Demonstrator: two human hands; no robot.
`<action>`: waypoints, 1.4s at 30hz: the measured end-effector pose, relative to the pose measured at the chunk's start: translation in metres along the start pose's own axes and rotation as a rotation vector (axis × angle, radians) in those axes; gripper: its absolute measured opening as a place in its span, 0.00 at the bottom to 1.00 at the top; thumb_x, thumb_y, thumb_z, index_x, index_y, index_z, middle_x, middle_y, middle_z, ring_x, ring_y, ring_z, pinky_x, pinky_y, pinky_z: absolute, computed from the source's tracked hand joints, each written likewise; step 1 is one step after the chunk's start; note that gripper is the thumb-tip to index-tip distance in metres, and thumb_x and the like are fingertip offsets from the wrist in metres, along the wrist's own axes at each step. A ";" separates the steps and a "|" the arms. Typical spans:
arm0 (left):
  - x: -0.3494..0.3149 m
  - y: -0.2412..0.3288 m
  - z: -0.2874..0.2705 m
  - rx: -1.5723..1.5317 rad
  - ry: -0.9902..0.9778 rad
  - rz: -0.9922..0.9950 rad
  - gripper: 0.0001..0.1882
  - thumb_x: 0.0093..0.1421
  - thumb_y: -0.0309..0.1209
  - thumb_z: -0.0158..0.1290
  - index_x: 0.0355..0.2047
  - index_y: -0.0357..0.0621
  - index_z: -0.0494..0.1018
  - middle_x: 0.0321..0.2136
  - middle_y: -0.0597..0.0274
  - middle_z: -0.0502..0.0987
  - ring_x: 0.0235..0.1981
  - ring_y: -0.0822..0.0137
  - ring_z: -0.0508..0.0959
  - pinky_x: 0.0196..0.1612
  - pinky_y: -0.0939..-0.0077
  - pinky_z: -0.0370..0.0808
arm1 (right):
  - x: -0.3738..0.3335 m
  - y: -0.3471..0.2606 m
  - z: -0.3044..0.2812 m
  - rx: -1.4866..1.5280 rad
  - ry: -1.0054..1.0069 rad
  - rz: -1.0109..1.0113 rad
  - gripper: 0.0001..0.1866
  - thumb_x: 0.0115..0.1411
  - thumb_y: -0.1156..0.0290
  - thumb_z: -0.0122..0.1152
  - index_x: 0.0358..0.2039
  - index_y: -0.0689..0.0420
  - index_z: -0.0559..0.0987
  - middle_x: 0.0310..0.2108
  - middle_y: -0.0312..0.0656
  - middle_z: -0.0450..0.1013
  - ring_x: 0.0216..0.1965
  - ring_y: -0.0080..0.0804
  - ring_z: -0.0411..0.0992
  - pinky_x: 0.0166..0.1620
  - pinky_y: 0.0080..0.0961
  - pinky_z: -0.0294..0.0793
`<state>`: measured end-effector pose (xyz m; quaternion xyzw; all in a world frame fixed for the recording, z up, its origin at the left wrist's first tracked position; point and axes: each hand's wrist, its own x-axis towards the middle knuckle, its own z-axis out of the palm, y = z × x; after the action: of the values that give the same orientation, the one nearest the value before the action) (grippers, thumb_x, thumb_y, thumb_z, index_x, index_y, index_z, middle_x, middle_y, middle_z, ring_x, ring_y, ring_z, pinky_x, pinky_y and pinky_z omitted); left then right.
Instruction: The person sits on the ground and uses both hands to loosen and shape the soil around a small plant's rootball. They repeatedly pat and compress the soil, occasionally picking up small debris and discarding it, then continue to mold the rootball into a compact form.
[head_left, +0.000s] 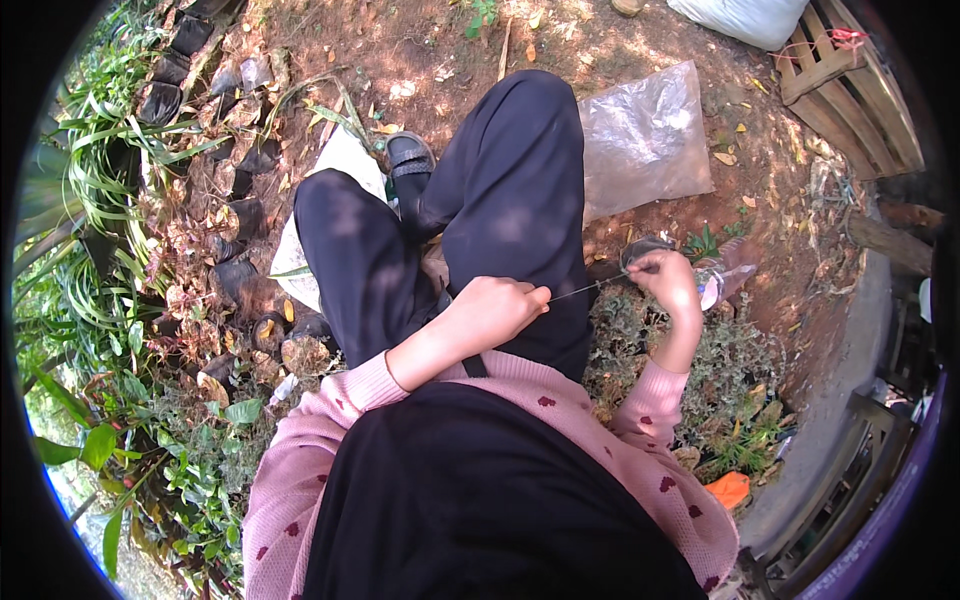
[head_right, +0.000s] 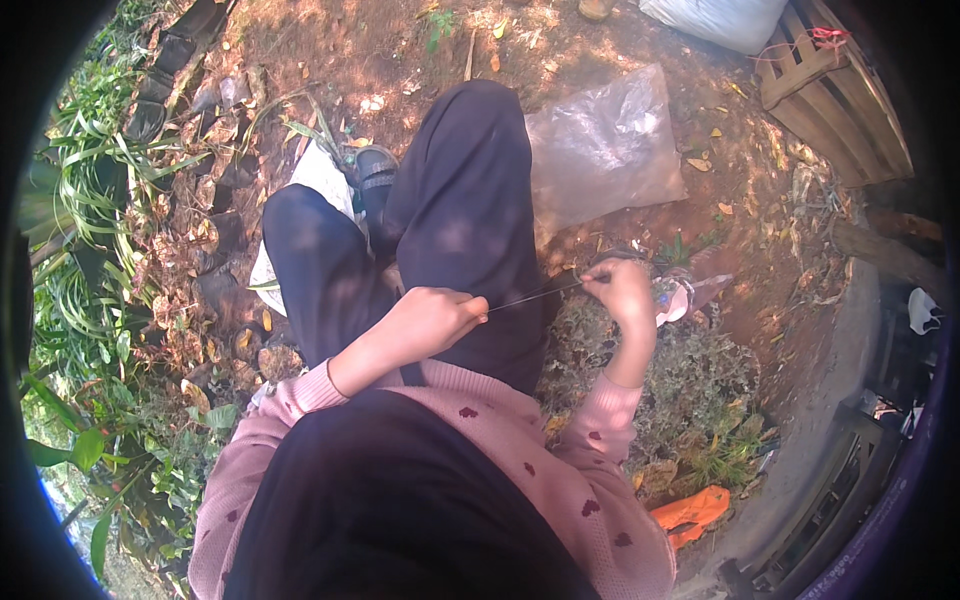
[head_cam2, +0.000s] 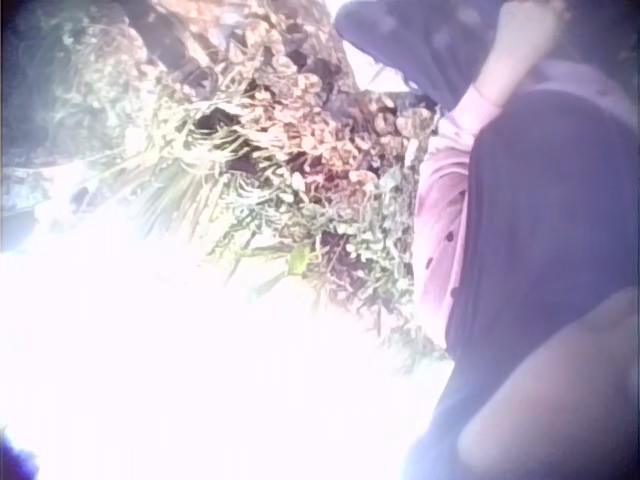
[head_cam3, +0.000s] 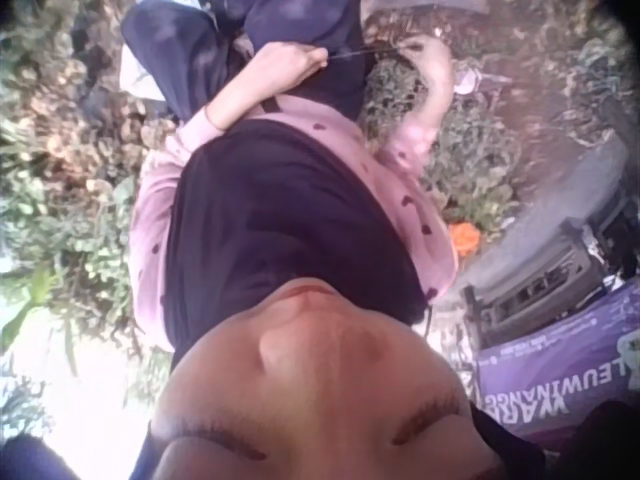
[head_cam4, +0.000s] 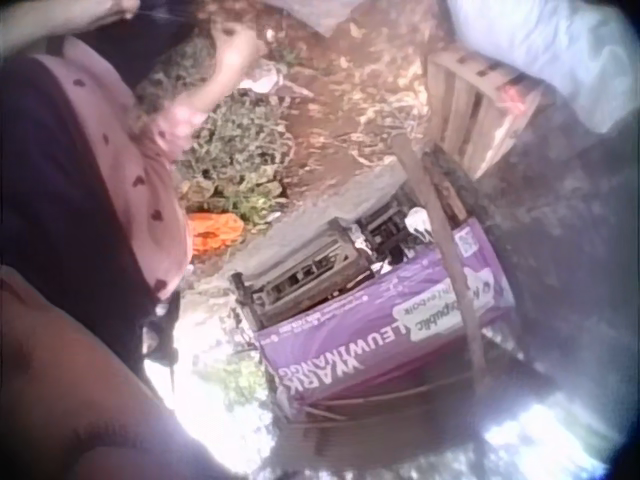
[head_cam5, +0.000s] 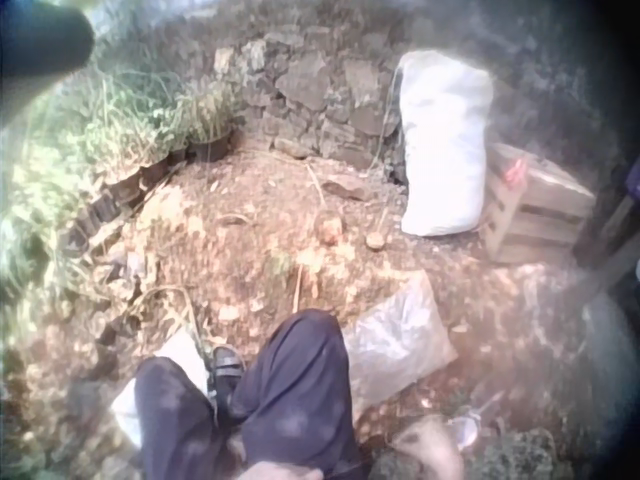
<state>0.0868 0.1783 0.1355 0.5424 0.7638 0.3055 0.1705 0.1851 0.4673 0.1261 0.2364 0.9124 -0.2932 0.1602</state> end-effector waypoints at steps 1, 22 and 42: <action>-0.003 -0.002 0.000 0.016 0.008 0.004 0.07 0.57 0.31 0.51 0.25 0.42 0.67 0.18 0.59 0.72 0.24 0.57 0.76 0.25 0.64 0.72 | -0.001 0.004 0.006 0.199 -0.178 0.197 0.10 0.43 0.75 0.67 0.30 0.59 0.82 0.39 0.50 0.76 0.40 0.37 0.76 0.45 0.29 0.72; -0.090 -0.046 -0.108 -0.435 0.212 -0.432 0.07 0.60 0.26 0.47 0.32 0.35 0.72 0.27 0.55 0.76 0.31 0.64 0.77 0.38 0.74 0.72 | -0.013 -0.100 -0.051 0.305 -0.238 -0.348 0.07 0.56 0.74 0.58 0.34 0.63 0.76 0.24 0.37 0.73 0.26 0.17 0.65 0.31 0.18 0.66; -0.109 -0.055 -0.089 -1.170 0.550 -0.405 0.10 0.64 0.33 0.45 0.30 0.40 0.67 0.19 0.71 0.63 0.20 0.81 0.59 0.25 0.84 0.61 | 0.003 -0.145 -0.004 0.409 -0.240 -0.612 0.06 0.57 0.75 0.57 0.33 0.62 0.78 0.29 0.37 0.75 0.29 0.20 0.71 0.33 0.19 0.69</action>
<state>0.0333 0.0393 0.1590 0.1097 0.5747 0.7576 0.2894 0.1061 0.3668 0.1940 -0.0557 0.8381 -0.5291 0.1203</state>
